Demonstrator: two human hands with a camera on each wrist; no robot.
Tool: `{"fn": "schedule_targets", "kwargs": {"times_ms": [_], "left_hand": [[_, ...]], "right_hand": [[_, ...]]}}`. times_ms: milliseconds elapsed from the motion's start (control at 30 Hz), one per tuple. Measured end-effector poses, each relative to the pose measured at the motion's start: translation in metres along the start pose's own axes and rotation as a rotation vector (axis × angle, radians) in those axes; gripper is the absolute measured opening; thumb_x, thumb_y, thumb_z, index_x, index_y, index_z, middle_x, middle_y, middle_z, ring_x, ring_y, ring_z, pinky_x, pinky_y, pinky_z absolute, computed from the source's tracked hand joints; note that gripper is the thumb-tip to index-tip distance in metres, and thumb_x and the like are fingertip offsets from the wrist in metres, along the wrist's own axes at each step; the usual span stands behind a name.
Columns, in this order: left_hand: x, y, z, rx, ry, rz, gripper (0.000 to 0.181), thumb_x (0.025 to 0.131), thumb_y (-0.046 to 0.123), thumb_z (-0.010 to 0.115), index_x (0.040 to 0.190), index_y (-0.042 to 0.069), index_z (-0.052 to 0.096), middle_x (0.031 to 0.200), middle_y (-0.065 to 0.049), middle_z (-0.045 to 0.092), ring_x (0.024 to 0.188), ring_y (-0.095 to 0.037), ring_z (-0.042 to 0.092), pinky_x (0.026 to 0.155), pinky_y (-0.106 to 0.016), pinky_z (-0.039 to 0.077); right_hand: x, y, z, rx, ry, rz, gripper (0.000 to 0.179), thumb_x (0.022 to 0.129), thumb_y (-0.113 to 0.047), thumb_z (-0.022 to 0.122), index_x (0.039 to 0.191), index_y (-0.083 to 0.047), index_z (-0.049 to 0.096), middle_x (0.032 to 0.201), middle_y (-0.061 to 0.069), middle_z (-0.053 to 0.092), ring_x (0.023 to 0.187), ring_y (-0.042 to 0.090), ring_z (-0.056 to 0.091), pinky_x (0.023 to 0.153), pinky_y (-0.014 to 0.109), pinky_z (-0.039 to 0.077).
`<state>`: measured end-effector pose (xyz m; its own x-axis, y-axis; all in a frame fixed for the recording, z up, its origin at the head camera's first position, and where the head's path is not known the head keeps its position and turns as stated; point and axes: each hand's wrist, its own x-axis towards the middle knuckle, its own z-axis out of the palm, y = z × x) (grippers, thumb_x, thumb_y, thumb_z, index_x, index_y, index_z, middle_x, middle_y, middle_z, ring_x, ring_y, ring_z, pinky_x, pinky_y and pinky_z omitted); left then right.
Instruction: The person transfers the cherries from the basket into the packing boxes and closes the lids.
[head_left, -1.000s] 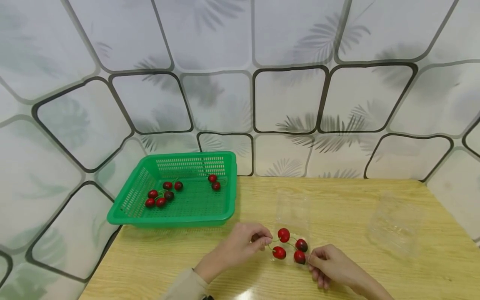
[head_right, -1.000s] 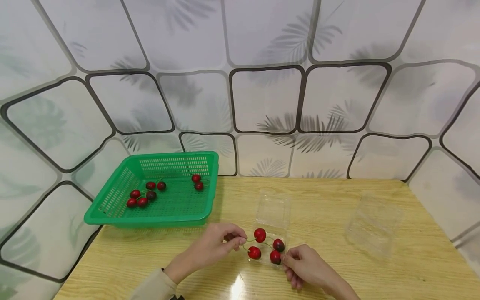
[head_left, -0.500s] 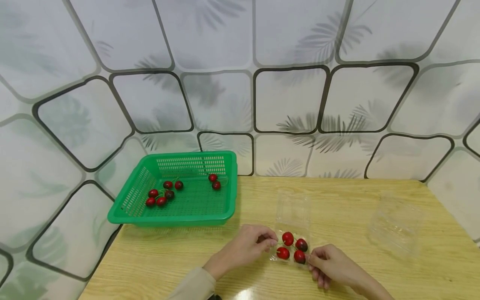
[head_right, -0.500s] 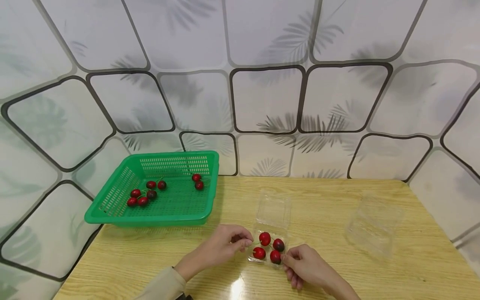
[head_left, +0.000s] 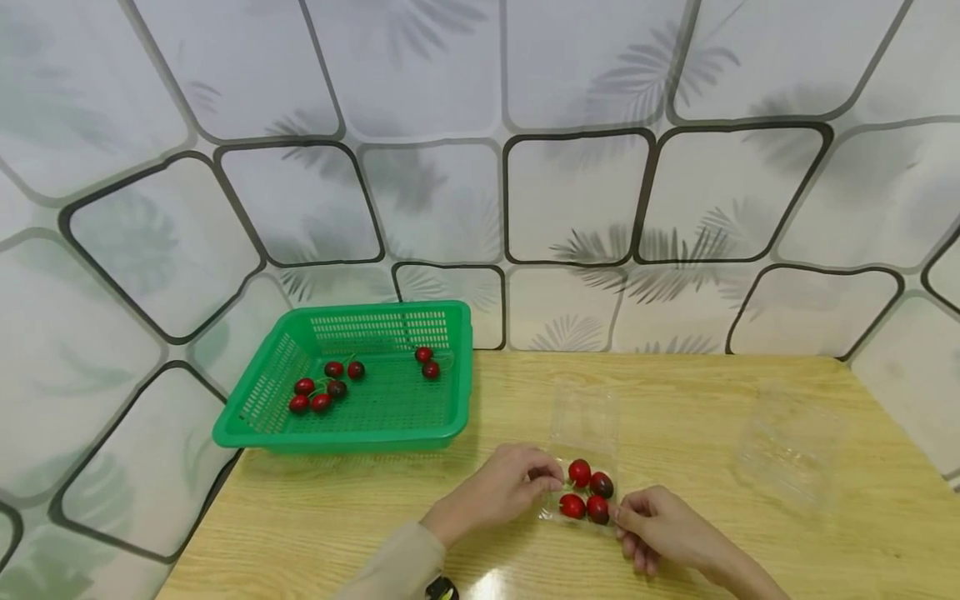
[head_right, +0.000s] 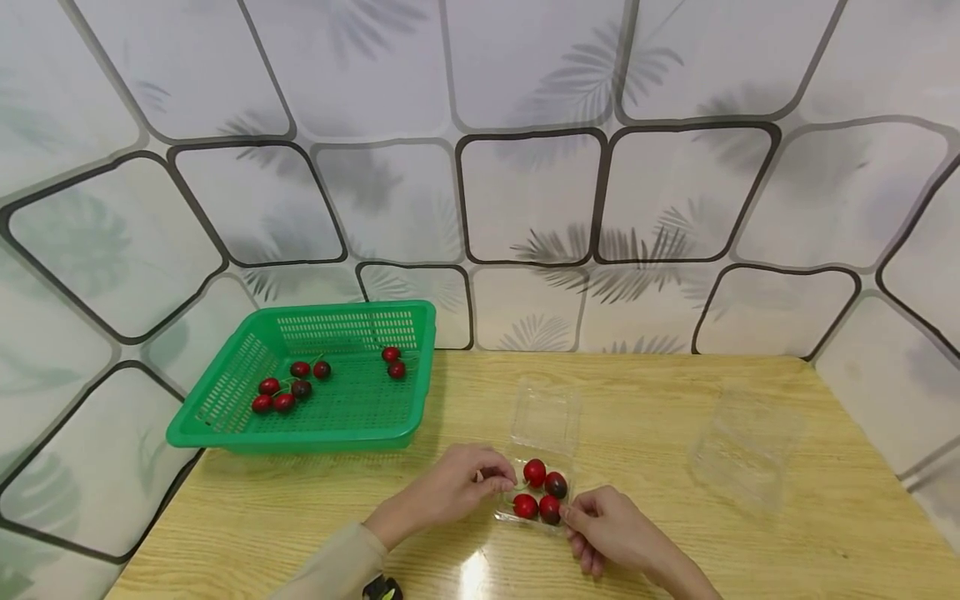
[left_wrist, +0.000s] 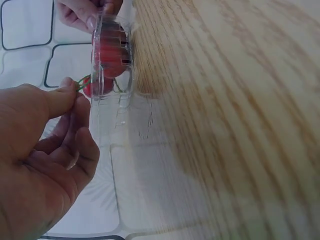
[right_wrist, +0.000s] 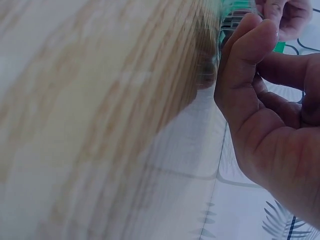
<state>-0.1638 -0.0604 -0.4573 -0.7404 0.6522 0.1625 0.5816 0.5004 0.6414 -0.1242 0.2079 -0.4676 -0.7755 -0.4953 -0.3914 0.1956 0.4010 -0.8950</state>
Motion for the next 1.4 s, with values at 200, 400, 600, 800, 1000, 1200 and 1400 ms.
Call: {"fn": "schedule_targets", "kwargs": {"times_ms": [200,400,600,800,1000,1200,1400], "left_hand": [[0.002,-0.001,0.000,0.100,-0.020,-0.021,0.010,0.096,0.020,0.071,0.096,0.015,0.080,0.090,0.006,0.070,0.077,0.004,0.051,0.069,-0.010,0.044],[0.005,0.003,-0.003,0.235,-0.045,-0.001,0.011,0.097,0.019,0.072,0.102,0.018,0.082,0.094,0.009,0.072,0.078,0.005,0.056,0.067,-0.007,0.045],[0.007,0.007,-0.003,0.450,-0.054,0.070,0.012,0.098,0.021,0.071,0.102,0.022,0.082,0.093,0.010,0.070,0.076,0.003,0.060,0.065,-0.008,0.046],[0.007,0.012,-0.001,0.653,-0.038,0.168,0.010,0.096,0.021,0.073,0.091,0.024,0.081,0.085,0.012,0.070,0.072,-0.001,0.063,0.066,-0.014,0.051],[0.006,0.014,0.001,0.788,-0.055,0.175,0.010,0.095,0.028,0.073,0.089,0.029,0.080,0.080,0.016,0.069,0.065,-0.002,0.058,0.059,-0.016,0.045],[0.007,0.015,0.002,0.875,-0.109,0.175,0.007,0.094,0.031,0.073,0.089,0.032,0.078,0.083,0.017,0.072,0.069,-0.004,0.058,0.059,-0.018,0.041],[0.007,0.013,0.002,0.886,-0.139,0.203,0.010,0.097,0.034,0.069,0.089,0.033,0.075,0.084,0.017,0.072,0.072,-0.003,0.059,0.063,-0.018,0.044]], "right_hand": [[0.001,0.000,-0.001,0.002,0.004,0.002,0.038,0.109,-0.027,0.049,0.091,0.002,0.065,0.071,0.001,0.064,0.057,0.009,0.061,0.050,0.020,0.052],[-0.002,-0.002,-0.003,-0.011,0.008,0.020,0.041,0.108,-0.034,0.051,0.095,0.002,0.067,0.073,0.003,0.065,0.057,0.010,0.060,0.050,0.021,0.052],[-0.003,-0.004,-0.003,-0.013,-0.009,0.029,0.038,0.106,-0.034,0.055,0.093,0.000,0.067,0.072,0.003,0.065,0.057,0.010,0.061,0.051,0.022,0.052],[-0.004,-0.003,-0.002,-0.011,-0.012,0.021,0.037,0.106,-0.032,0.056,0.091,0.000,0.067,0.072,0.003,0.065,0.057,0.011,0.061,0.050,0.021,0.052],[-0.003,-0.003,-0.001,-0.009,-0.024,0.001,0.037,0.105,-0.033,0.059,0.091,0.000,0.067,0.072,0.002,0.065,0.056,0.009,0.061,0.050,0.019,0.052],[-0.002,-0.003,-0.001,-0.017,-0.030,-0.009,0.035,0.105,-0.029,0.057,0.090,0.001,0.068,0.070,0.001,0.065,0.055,0.008,0.060,0.049,0.019,0.051],[-0.001,-0.004,0.001,-0.023,-0.016,0.017,0.032,0.105,-0.024,0.055,0.090,0.001,0.069,0.068,0.001,0.065,0.054,0.008,0.060,0.048,0.020,0.051]]}}
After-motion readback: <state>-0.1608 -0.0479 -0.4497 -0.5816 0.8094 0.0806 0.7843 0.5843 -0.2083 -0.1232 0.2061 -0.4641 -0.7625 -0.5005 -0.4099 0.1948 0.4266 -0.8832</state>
